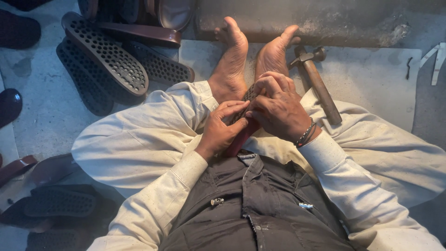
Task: Assembling a red sandal by fitting the upper to the sole and using a hammer to secure the components.
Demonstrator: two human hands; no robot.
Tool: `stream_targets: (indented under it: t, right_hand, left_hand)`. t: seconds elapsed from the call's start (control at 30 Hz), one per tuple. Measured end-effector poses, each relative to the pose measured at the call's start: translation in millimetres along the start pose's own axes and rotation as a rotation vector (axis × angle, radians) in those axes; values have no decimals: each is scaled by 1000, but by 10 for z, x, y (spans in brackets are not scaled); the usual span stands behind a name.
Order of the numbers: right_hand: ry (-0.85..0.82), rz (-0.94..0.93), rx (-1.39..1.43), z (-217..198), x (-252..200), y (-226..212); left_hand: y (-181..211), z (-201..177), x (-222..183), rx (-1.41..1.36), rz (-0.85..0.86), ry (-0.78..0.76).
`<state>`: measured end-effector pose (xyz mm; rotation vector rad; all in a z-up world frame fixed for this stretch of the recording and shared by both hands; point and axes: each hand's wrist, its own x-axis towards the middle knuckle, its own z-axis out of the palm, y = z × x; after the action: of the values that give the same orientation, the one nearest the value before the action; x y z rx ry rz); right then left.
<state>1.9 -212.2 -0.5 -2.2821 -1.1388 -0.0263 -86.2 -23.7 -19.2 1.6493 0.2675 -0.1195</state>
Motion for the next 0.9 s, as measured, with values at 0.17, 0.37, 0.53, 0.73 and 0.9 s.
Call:
stream_targets:
  t: [0.17, 0.37, 0.53, 0.73, 0.9]
  right_hand:
    - [231, 164, 195, 20, -130, 2]
    - [274, 527, 781, 181, -367, 85]
    - [267, 504, 1096, 422, -458, 336]
    - [305, 575, 1184, 489, -418, 516]
    - [479, 631, 1315, 659, -432, 626]
  left_hand:
    - [57, 0, -47, 74, 64, -23]
    - [42, 33, 49, 209, 175, -140]
    - [39, 27, 51, 222, 132, -175]
    - [113, 34, 52, 227, 78, -218]
    - [137, 61, 94, 196, 52, -211]
